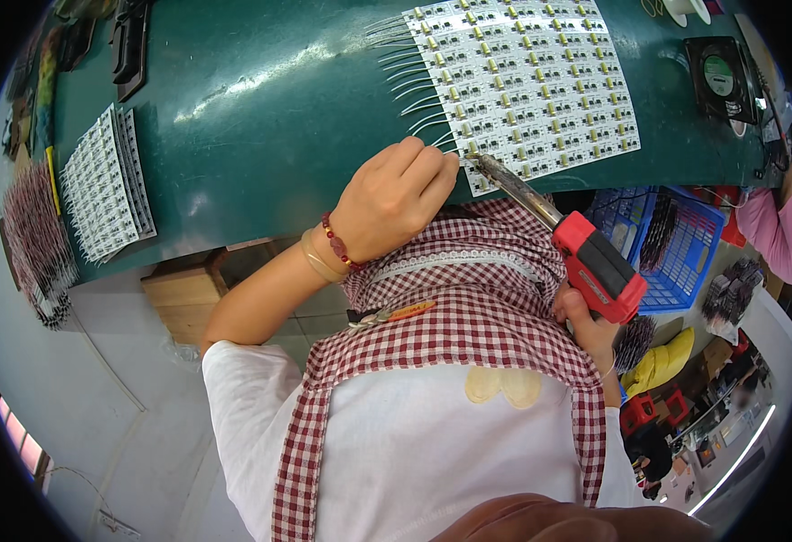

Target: Soldering wires onto LED components on a circuit board sheet.

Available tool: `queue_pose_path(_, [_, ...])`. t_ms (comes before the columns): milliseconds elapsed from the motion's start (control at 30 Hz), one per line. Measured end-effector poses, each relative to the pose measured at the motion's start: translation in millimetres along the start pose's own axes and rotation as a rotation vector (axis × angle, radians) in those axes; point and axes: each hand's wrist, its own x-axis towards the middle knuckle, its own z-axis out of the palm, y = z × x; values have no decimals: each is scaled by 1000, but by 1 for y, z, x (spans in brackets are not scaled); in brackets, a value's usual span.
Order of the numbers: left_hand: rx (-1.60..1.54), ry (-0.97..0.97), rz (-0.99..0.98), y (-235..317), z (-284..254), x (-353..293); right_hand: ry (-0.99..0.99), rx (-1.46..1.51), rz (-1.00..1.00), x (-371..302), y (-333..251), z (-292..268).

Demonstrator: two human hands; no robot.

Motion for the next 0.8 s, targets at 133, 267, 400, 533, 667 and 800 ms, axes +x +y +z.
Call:
queue_pose_path(133, [-1, -2, -11, 0, 0, -1, -6, 77, 20, 0, -8, -1])
queue_pose_path(267, [3, -8, -12, 0, 0, -1, 13, 128, 8, -3, -4, -3])
queue_pose_path(400, [20, 5, -12, 0, 1, -1, 68, 98, -26, 1, -13, 3])
queue_pose_path(533, [63, 5, -25, 4, -4, -1, -24, 137, 23, -2, -14, -4])
queue_pose_path(667, [78, 6, -18, 7, -2, -2, -54, 79, 19, -4, -10, -7])
queue_pose_path(800, [27, 15, -36, 7, 1, -2, -45, 85, 61, -4, -7, -9])
